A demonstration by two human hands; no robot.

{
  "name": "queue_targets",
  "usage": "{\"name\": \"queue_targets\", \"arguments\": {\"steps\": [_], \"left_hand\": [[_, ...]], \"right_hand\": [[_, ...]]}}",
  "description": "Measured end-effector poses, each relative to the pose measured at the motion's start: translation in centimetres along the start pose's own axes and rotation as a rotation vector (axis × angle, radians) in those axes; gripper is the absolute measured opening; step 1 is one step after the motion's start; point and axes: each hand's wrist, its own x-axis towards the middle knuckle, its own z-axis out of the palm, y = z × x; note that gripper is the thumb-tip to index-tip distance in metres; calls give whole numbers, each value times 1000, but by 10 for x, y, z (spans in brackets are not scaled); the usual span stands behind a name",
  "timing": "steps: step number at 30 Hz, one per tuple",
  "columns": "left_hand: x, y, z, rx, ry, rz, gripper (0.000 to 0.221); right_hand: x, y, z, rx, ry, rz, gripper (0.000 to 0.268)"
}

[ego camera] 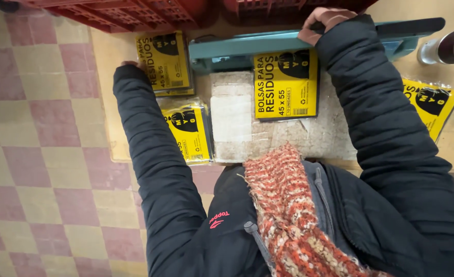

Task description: Seal plastic packages containing trash bag rolls using an industrial heat sealer and stack them in crates.

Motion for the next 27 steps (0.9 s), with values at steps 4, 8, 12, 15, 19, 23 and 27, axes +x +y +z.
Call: {"name": "queue_targets", "arguments": {"steps": [4, 8, 12, 15, 19, 23, 27], "left_hand": [[-4, -5, 14, -72, 143, 146, 34], [-33, 2, 12, -200, 432, 284, 28], [-109, 24, -27, -328, 573, 397, 18], [-164, 42, -60, -402, 627, 500, 12], [-231, 38, -91, -443, 699, 560, 11], [-292, 27, -107, -632, 815, 767, 12], [-351, 28, -105, -779, 843, 890, 18]], "right_hand": [[3, 7, 4, -10, -8, 19, 22], [7, 23, 16, -22, 10, -26, 24], [7, 19, 13, -22, 38, -67, 25], [12, 11, -1, -51, 50, -58, 25], [-5, -9, -27, 256, 58, -52, 19], [-41, -3, -36, 752, -25, -125, 12], [-74, -7, 0, 542, -175, 271, 25]]}}
